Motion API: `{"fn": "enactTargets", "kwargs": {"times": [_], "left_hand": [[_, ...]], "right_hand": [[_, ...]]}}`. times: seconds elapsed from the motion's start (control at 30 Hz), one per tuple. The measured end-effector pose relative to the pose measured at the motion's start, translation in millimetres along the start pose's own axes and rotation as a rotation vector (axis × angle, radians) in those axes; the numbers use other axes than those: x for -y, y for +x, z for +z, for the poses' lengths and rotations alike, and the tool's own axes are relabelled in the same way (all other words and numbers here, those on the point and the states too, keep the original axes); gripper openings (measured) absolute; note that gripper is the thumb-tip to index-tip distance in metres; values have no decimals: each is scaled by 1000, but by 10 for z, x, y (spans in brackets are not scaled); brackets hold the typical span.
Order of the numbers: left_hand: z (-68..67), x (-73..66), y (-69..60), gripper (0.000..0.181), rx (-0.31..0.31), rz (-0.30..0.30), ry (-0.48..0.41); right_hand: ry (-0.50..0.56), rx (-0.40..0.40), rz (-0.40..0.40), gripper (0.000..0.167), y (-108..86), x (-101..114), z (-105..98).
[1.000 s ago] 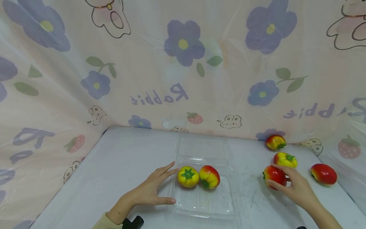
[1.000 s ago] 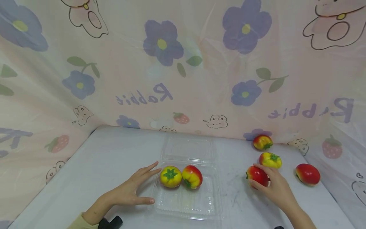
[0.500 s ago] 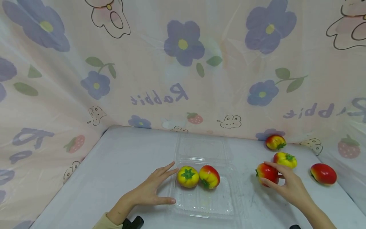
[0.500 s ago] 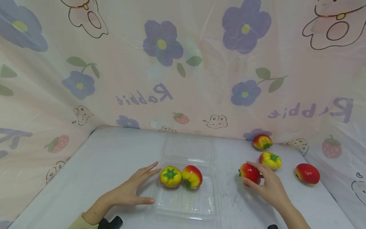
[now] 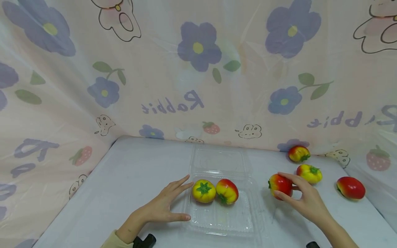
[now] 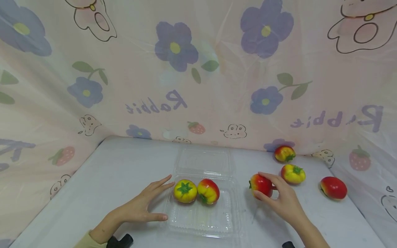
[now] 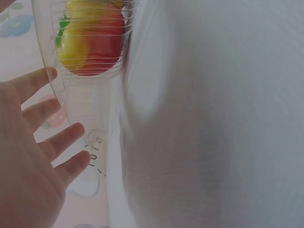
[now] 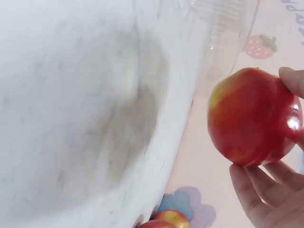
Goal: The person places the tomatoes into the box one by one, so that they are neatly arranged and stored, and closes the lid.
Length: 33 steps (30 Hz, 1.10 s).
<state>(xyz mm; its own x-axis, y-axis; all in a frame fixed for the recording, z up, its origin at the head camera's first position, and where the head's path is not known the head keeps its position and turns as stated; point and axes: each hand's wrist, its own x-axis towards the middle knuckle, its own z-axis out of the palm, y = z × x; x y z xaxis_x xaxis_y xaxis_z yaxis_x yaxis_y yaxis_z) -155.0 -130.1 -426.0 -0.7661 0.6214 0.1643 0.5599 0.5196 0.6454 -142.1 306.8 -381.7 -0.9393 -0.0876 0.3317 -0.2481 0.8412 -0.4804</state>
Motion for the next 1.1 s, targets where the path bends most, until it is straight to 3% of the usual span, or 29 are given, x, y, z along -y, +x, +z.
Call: {"fn": "enactTargets", "kwargs": {"times": [0.47, 1.1], "left_hand": [[9, 2, -3, 86, -2, -4, -5], [10, -7, -7, 86, 4, -22, -7]], "right_hand": [[61, -35, -38, 57, 9, 243, 65], [143, -4, -111, 58, 55, 445, 253]]}}
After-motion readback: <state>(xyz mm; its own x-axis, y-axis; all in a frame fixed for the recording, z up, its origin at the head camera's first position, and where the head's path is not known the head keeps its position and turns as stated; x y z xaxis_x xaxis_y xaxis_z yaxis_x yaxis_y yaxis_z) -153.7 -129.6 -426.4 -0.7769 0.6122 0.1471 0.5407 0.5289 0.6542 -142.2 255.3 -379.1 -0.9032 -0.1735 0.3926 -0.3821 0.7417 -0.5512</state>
